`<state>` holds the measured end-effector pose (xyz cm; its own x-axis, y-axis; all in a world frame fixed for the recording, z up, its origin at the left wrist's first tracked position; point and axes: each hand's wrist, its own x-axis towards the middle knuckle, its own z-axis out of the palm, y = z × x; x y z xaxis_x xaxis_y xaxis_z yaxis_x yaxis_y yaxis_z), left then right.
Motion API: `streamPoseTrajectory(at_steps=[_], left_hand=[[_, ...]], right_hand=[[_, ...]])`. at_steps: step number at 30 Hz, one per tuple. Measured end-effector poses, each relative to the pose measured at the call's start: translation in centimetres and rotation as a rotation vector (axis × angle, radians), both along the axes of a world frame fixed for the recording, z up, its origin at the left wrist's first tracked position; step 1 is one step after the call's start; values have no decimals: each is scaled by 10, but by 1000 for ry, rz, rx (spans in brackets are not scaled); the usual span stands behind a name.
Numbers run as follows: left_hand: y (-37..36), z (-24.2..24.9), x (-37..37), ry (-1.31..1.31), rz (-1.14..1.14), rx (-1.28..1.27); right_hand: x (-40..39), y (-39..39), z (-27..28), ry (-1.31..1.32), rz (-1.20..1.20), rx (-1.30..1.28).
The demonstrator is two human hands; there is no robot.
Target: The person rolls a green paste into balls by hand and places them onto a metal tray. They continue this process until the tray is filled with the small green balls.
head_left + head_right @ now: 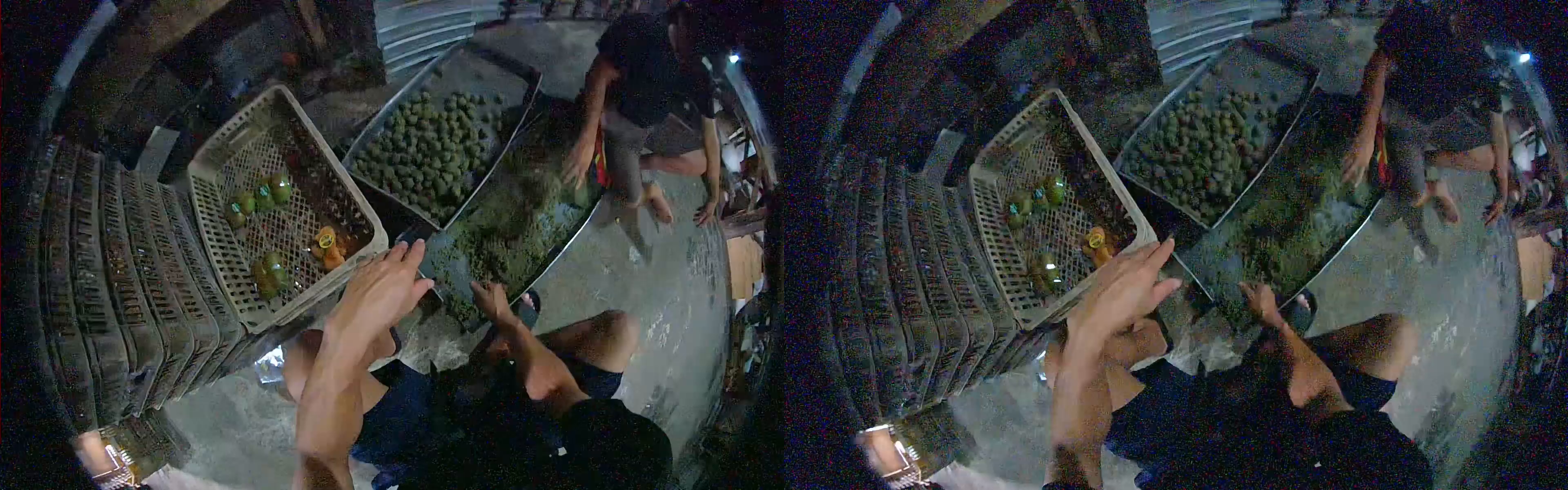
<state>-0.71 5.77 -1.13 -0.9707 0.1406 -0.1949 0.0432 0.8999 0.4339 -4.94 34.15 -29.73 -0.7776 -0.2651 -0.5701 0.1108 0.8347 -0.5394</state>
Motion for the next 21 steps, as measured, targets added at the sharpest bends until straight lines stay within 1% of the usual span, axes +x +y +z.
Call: streamPoseTrajectory(at_steps=[1, 3, 4, 5, 6, 7, 8, 10, 11, 12, 13, 14, 16, 18, 19, 21], left_hand=[[-1, -1, -1, 23, 7, 51], [-7, 0, -4, 36, 25, 55], [-11, 2, -5, 27, 41, 64], [-15, 4, -5, 48, 47, 58], [-18, 5, -3, 46, 71, 70], [-23, 6, -2, 43, 95, 83], [-27, -1, -1, 61, 106, 76], [-36, -14, 1, 119, 59, 91], [-36, -4, 4, 132, 79, 80], [-32, 11, 6, 38, 88, 87], [-28, 20, 9, -60, 99, 95], [-27, 16, 10, -74, 96, 86], [-23, 29, 17, -106, 122, 71], [-24, 28, 23, -143, 109, 43], [-25, 26, 26, -139, 125, 37], [-25, 22, 30, -80, 104, -4]], right_hand=[[3, 0, 2, 33, 31, 44], [6, 3, 9, 62, 66, 71], [7, 6, 14, 61, 63, 25], [11, 5, 23, 61, 33, -81], [3, 26, -47, -77, 41, -333], [2, 49, -89, -62, 54, -339], [4, 53, -75, -74, -6, -424], [10, 42, -28, -41, -184, -594], [13, 39, -13, 12, -229, -628], [15, 34, 1, 83, -227, -579], [17, 32, 10, 204, -104, -420], [19, 32, 18, 328, 9, -255], [19, 27, 26, 582, 233, 70], [17, 25, 24, 337, -58, 112], [16, 25, 22, 296, -107, 105], [11, 35, -18, 254, -78, -54]])
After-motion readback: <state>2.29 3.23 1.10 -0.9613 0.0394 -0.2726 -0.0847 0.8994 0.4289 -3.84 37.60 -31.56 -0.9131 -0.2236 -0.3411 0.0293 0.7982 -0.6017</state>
